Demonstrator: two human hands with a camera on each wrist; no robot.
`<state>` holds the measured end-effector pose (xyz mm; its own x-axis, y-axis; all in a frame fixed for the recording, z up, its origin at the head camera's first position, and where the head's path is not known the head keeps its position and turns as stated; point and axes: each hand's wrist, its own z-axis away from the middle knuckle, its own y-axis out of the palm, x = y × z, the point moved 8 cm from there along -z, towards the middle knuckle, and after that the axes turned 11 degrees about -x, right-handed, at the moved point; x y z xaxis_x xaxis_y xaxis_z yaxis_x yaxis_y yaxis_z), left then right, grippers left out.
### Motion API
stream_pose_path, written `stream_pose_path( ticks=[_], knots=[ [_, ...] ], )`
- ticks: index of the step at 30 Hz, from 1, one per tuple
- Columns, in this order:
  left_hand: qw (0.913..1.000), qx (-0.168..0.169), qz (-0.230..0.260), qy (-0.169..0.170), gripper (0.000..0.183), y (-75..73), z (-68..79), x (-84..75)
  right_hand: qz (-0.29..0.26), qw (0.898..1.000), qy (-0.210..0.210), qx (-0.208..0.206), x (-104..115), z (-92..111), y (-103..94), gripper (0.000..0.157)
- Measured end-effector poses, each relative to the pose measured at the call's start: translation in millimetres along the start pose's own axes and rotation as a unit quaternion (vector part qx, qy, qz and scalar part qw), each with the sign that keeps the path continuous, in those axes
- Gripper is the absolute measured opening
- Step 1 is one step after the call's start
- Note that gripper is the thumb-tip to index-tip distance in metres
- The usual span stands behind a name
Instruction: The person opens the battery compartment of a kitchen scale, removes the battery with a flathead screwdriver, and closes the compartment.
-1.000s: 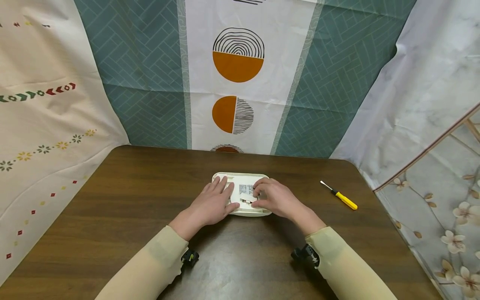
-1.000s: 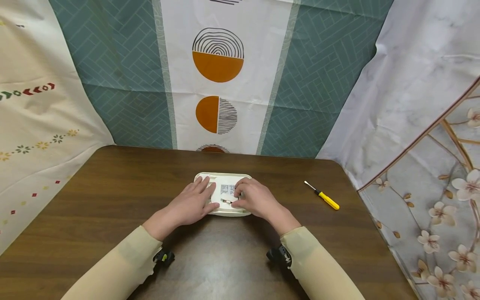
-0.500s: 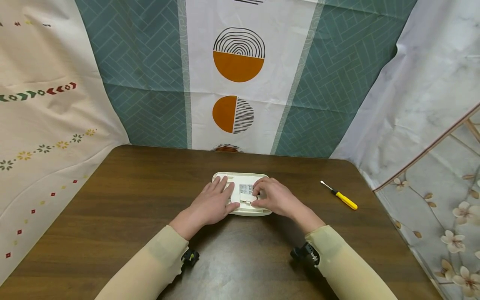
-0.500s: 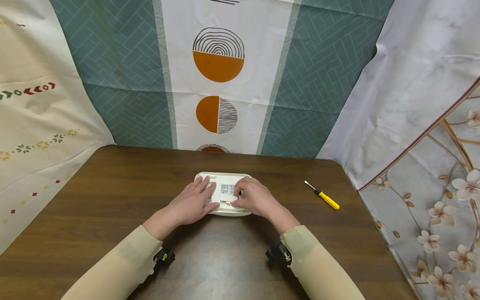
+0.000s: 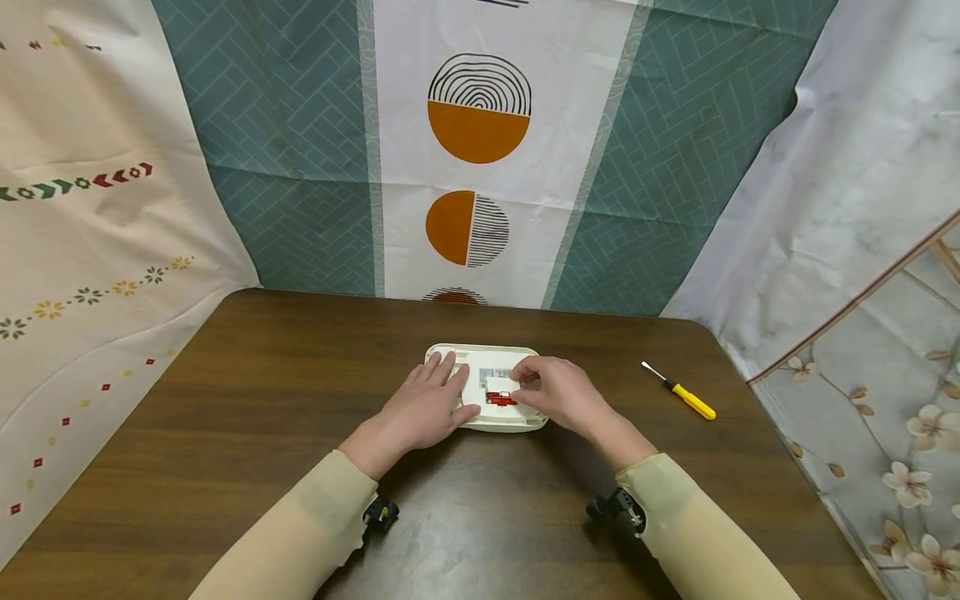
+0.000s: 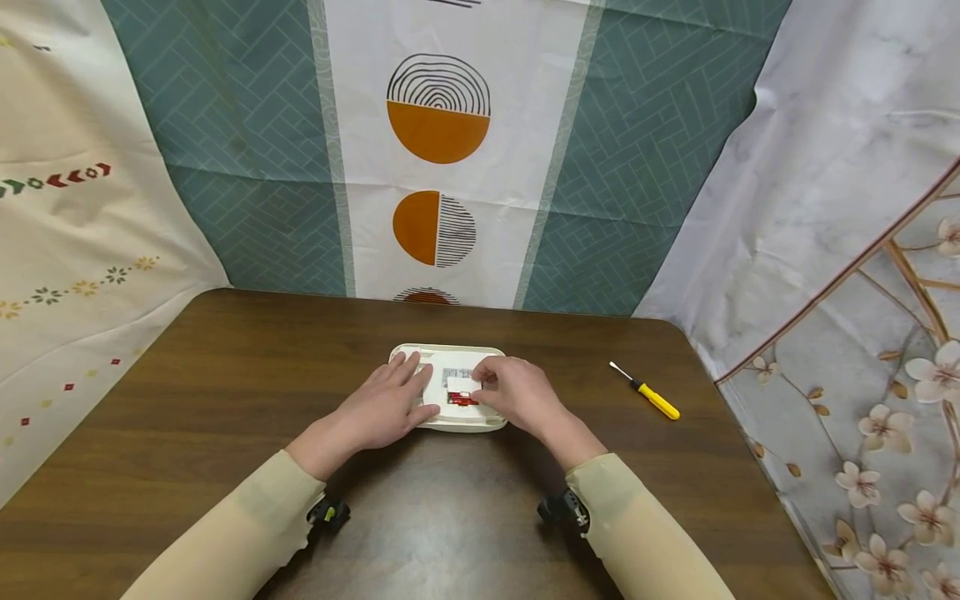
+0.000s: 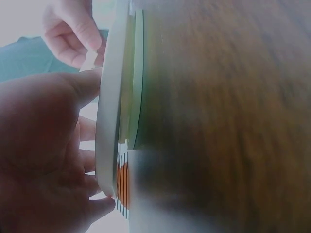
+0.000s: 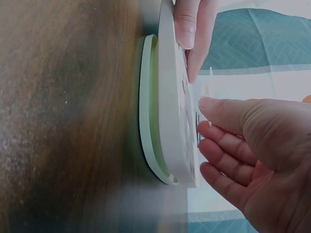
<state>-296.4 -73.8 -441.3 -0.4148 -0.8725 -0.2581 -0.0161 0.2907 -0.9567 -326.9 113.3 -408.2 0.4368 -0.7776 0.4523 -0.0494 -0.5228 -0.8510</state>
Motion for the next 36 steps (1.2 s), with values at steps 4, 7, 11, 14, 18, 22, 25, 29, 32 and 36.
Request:
stream_pose_path(
  ticks=[4,7,11,14,18,22,25,29,32,36],
  knots=[
    [1.0000,0.001,0.002,-0.002,0.077,-0.4,0.0,0.1,0.007,1.000,-0.014,-0.010,0,2,-4.8,0.026],
    [1.0000,0.004,-0.004,-0.002,0.078,1.1,-0.2,0.6,0.012,0.999,-0.034,-0.021,0,5,-9.7,0.029],
    [1.0000,0.001,-0.005,0.000,0.077,1.7,-0.5,0.5,0.024,0.998,-0.054,-0.033,-3,9,-16.0,0.027],
    [1.0000,-0.001,-0.004,0.001,0.077,2.0,-0.9,0.3,0.038,0.997,-0.057,-0.036,-8,12,-19.8,0.026],
    [1.0000,-0.001,-0.003,0.001,0.077,2.5,-1.1,0.0,0.054,0.997,-0.050,-0.038,-18,14,-26.3,0.029],
    [1.0000,-0.002,0.001,0.000,0.077,2.4,-0.8,0.0,0.066,0.996,-0.042,-0.044,-28,15,-35.5,0.028],
    [1.0000,-0.002,0.004,-0.001,0.077,1.8,-0.1,0.0,0.073,0.995,-0.039,-0.050,-35,17,-42.9,0.026],
    [1.0000,-0.004,0.007,-0.003,0.077,1.1,1.0,-0.3,0.085,0.994,-0.038,-0.054,-43,17,-50.4,0.024],
    [1.0000,-0.004,0.008,-0.003,0.077,1.0,1.4,-0.9,0.093,0.993,-0.037,-0.056,-49,17,-54.8,0.023],
    [1.0000,0.000,0.006,-0.005,0.077,0.7,1.0,-1.0,0.101,0.993,-0.031,-0.061,-56,17,-59.9,0.021]
  ],
)
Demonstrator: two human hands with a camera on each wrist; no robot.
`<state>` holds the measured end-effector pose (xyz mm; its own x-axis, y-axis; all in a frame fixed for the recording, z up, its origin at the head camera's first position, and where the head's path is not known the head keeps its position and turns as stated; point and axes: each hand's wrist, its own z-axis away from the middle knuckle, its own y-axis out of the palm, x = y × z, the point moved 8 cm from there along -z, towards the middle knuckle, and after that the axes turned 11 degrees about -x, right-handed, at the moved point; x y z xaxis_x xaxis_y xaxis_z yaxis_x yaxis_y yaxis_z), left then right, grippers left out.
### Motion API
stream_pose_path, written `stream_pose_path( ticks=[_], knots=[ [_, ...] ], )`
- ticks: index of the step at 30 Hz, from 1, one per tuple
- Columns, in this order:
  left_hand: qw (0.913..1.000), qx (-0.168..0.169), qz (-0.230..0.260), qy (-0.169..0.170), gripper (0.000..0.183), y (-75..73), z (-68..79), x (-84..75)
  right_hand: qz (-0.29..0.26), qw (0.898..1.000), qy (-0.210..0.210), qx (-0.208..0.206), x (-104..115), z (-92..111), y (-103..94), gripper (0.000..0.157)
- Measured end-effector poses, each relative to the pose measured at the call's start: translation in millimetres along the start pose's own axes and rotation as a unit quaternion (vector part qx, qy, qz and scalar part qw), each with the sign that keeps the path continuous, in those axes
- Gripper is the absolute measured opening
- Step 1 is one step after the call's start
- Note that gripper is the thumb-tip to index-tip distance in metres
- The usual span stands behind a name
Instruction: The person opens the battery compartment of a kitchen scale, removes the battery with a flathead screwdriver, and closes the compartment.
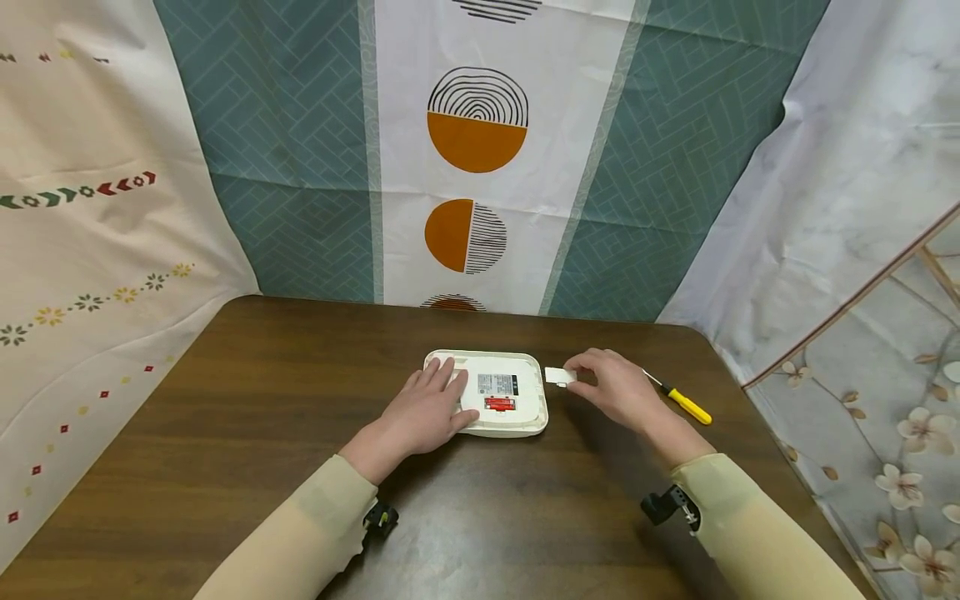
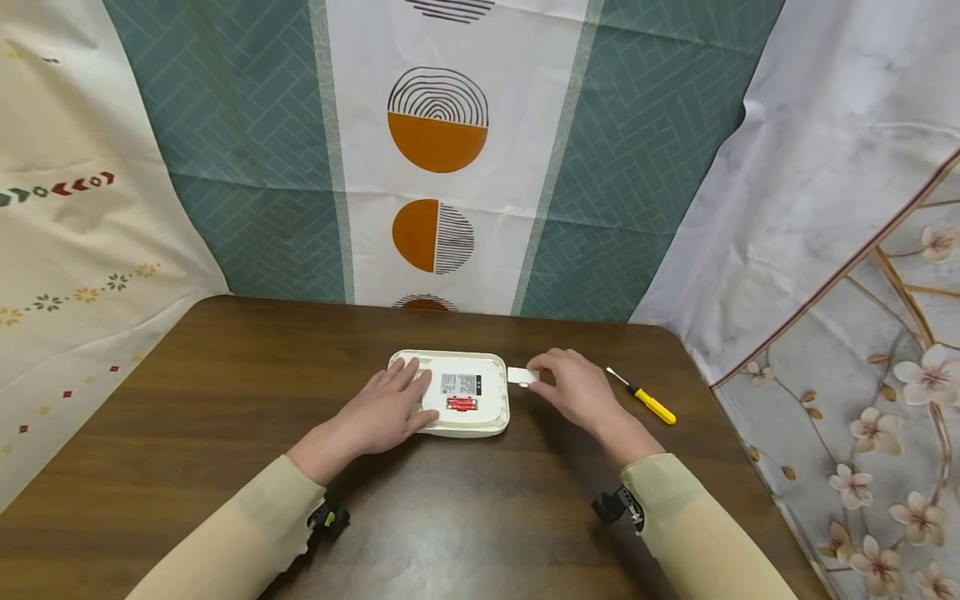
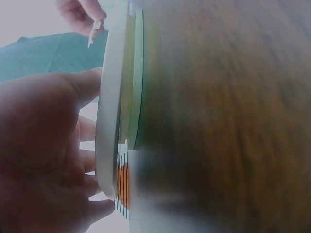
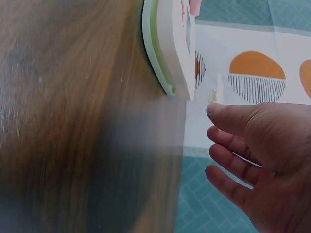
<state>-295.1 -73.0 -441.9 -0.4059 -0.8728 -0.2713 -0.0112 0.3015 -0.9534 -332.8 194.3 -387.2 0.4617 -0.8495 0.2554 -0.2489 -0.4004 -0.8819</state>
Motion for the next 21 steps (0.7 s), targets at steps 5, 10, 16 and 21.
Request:
stream_pose_path(
  ticks=[5,10,16,21],
  knots=[
    [1.0000,0.003,-0.003,-0.001,0.078,0.4,-0.1,0.5,0.013,1.000,0.008,-0.001,-10,1,-3.3,0.020],
    [1.0000,0.001,-0.002,-0.002,0.078,0.2,0.2,-0.1,0.022,1.000,0.007,0.002,-22,1,-8.4,0.019],
    [1.0000,0.001,0.001,-0.004,0.078,1.0,0.0,0.1,0.035,0.999,0.014,0.014,-38,1,-14.1,0.015],
    [1.0000,0.000,-0.003,-0.002,0.077,0.3,0.3,-0.2,0.042,0.999,0.018,0.021,-53,0,-14.6,0.016]
  ],
)
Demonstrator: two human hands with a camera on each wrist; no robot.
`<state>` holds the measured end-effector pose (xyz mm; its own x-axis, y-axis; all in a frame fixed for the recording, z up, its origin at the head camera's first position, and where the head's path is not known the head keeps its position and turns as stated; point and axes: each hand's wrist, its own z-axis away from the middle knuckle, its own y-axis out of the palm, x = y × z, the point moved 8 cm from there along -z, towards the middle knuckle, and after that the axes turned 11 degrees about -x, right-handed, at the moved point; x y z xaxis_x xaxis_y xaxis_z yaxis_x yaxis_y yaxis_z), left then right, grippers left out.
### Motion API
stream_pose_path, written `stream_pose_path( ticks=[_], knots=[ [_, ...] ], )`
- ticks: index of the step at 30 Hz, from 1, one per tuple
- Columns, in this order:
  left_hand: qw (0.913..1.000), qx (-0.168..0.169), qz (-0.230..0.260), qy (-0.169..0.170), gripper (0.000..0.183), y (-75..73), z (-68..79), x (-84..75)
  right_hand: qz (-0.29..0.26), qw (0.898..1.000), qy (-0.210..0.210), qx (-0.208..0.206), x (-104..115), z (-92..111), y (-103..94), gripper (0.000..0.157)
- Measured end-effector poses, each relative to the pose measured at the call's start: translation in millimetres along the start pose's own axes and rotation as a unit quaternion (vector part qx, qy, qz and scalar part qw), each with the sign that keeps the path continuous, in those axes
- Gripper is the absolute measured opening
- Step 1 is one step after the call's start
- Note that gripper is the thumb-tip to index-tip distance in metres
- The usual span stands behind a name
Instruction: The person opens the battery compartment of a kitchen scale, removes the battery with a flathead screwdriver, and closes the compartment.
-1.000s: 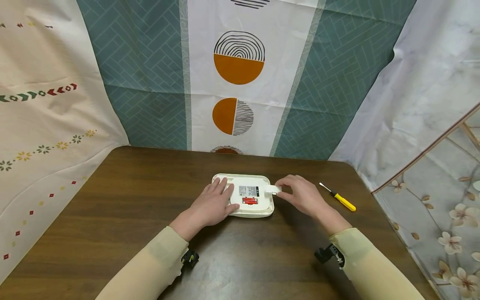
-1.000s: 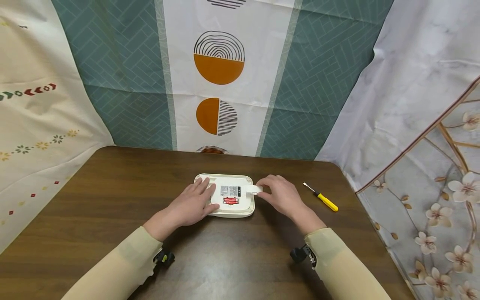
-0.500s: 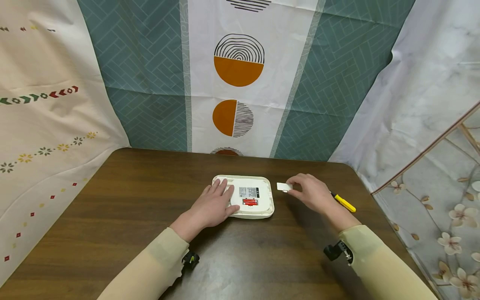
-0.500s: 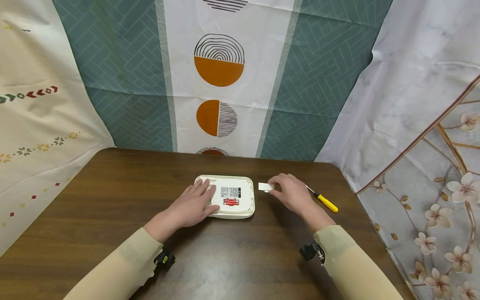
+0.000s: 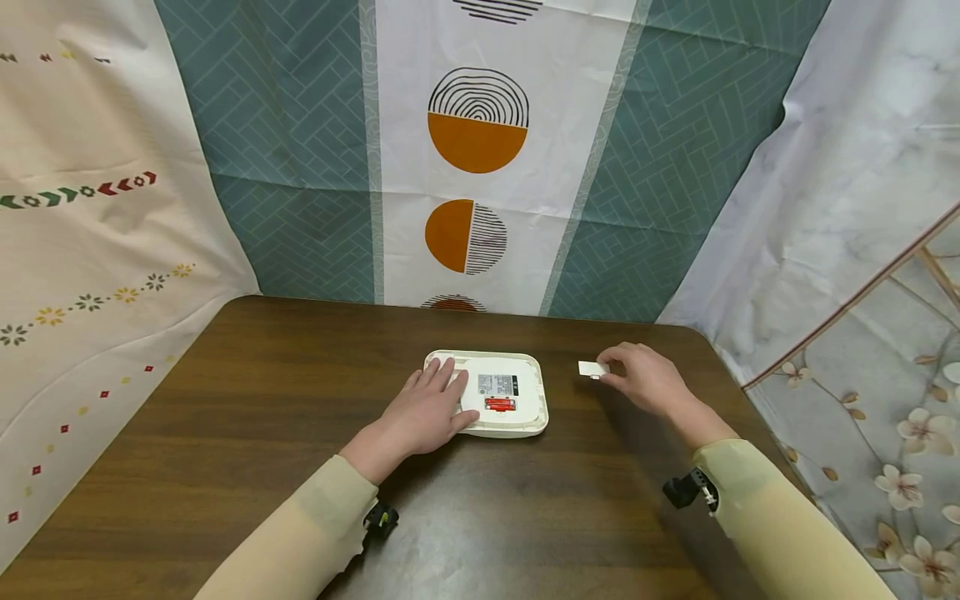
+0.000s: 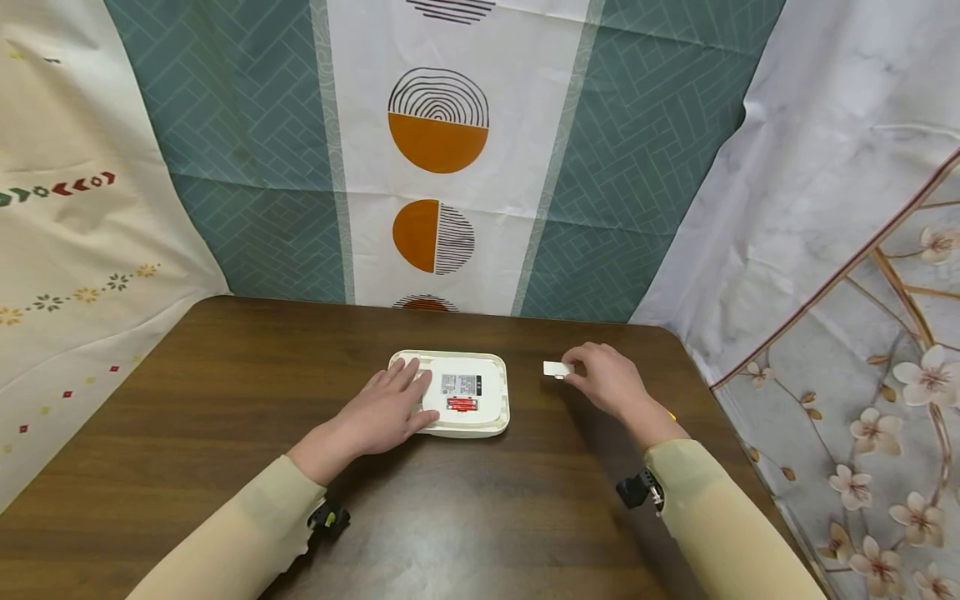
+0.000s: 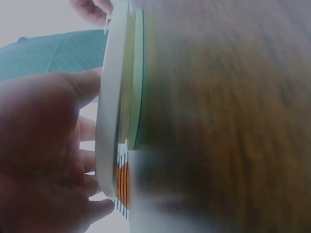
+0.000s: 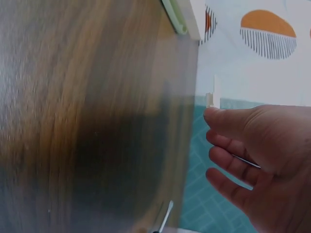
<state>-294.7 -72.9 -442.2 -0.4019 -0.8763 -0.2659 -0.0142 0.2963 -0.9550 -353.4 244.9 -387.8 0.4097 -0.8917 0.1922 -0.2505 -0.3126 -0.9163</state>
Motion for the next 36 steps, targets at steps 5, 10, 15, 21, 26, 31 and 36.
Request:
stream_pose_path(
  ticks=[5,10,15,21,26,31,36],
  knots=[
    [1.0000,0.003,0.005,0.000,0.077,0.7,0.5,-0.4,0.005,1.000,-0.002,0.004,-13,-1,2.8,0.015],
    [0.9999,0.003,0.010,0.000,0.078,0.3,0.1,-0.6,0.014,1.000,-0.003,0.007,-23,-2,3.2,0.014],
    [0.9999,-0.001,0.011,0.001,0.077,-0.4,-0.5,0.0,0.026,0.999,0.005,0.021,-32,-3,6.7,0.014],
    [1.0000,0.000,0.007,0.001,0.076,-1.0,-0.1,-0.5,0.050,0.998,-0.007,0.029,-35,-3,10.5,0.016],
    [1.0000,-0.002,0.005,0.003,0.077,-0.8,-0.5,-0.4,0.063,0.997,-0.017,0.037,-35,-3,13.1,0.019],
    [1.0000,-0.003,0.004,0.002,0.077,-1.5,0.0,-0.2,0.065,0.997,-0.028,0.035,-35,-3,15.6,0.017],
    [1.0000,-0.002,0.002,0.002,0.076,-1.0,0.0,0.5,0.069,0.996,-0.039,0.037,-38,-3,21.4,0.017]
  ],
)
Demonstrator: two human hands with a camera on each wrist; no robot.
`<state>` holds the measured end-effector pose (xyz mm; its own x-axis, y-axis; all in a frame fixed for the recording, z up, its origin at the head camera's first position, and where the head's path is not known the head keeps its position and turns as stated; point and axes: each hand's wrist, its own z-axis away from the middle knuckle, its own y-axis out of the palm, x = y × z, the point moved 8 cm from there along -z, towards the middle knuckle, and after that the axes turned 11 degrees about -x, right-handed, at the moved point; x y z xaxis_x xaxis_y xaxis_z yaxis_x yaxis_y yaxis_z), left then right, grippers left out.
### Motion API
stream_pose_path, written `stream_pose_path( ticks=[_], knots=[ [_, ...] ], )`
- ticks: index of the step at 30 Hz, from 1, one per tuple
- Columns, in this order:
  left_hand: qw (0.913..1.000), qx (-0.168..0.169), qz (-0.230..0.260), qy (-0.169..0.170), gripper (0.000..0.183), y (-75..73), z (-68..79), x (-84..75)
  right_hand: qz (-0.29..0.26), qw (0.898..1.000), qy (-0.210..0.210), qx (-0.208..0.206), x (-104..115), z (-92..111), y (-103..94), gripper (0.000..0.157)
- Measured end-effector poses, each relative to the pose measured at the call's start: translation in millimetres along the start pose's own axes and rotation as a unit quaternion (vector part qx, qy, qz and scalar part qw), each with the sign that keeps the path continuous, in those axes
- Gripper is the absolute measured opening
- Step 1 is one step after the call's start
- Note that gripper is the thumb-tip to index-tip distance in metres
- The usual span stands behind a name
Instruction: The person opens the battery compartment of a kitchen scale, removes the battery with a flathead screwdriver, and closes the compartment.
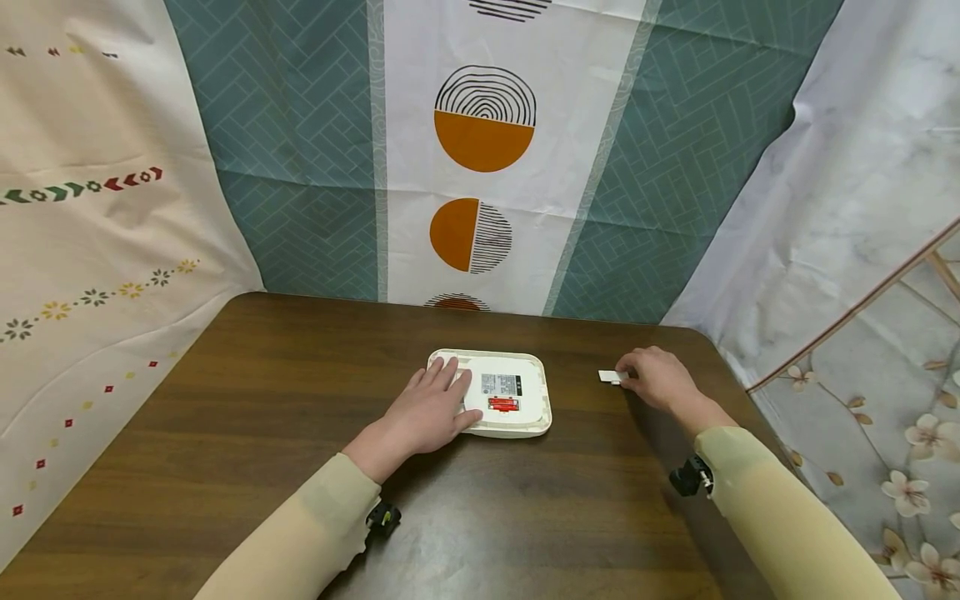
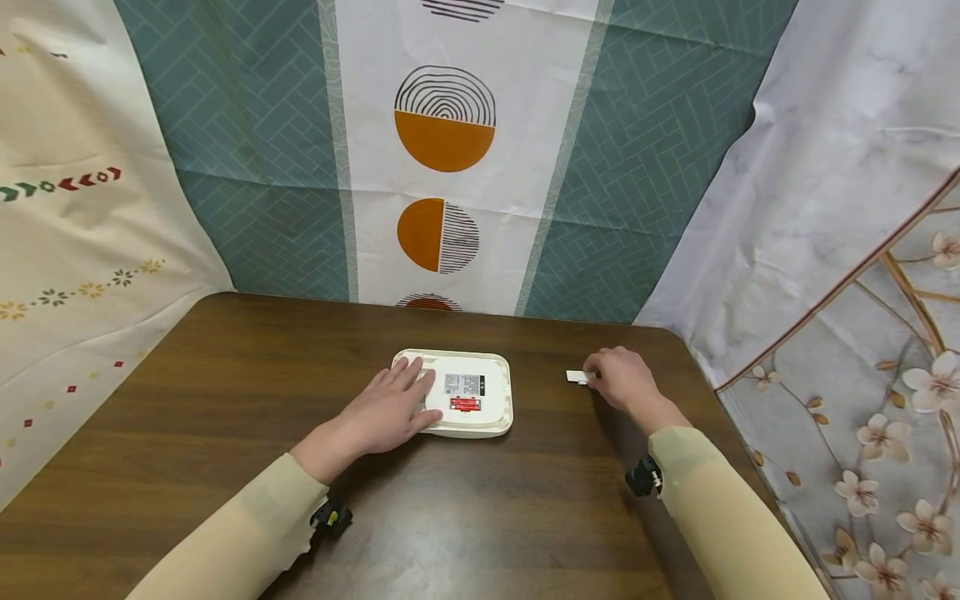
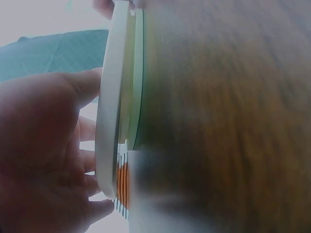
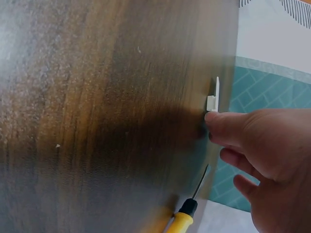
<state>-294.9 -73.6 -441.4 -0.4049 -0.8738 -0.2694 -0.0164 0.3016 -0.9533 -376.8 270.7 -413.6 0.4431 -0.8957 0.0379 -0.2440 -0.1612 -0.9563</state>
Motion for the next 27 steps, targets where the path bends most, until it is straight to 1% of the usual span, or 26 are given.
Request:
stream_pose_path(
  ticks=[5,12,19,23,27],
  knots=[
    [1.0000,0.000,-0.001,-0.001,0.076,-1.5,0.5,-0.8,0.007,1.000,-0.006,0.001,-0.6,-1.1,2.8,0.016],
    [1.0000,-0.001,0.001,-0.001,0.075,-0.8,0.7,-0.1,0.008,1.000,-0.003,0.001,-0.3,-1.3,2.7,0.016],
    [1.0000,0.000,0.000,0.000,0.076,0.1,0.7,-0.2,0.010,1.000,-0.006,-0.013,-1.0,-0.7,5.2,0.016],
    [1.0000,0.001,0.000,-0.001,0.076,0.8,0.5,0.4,0.009,1.000,-0.011,-0.023,-1.3,1.0,5.3,0.019],
    [1.0000,-0.002,0.004,0.000,0.076,0.0,0.8,0.4,-0.003,1.000,-0.008,-0.027,-1.8,3.3,1.8,0.028]
  ],
)
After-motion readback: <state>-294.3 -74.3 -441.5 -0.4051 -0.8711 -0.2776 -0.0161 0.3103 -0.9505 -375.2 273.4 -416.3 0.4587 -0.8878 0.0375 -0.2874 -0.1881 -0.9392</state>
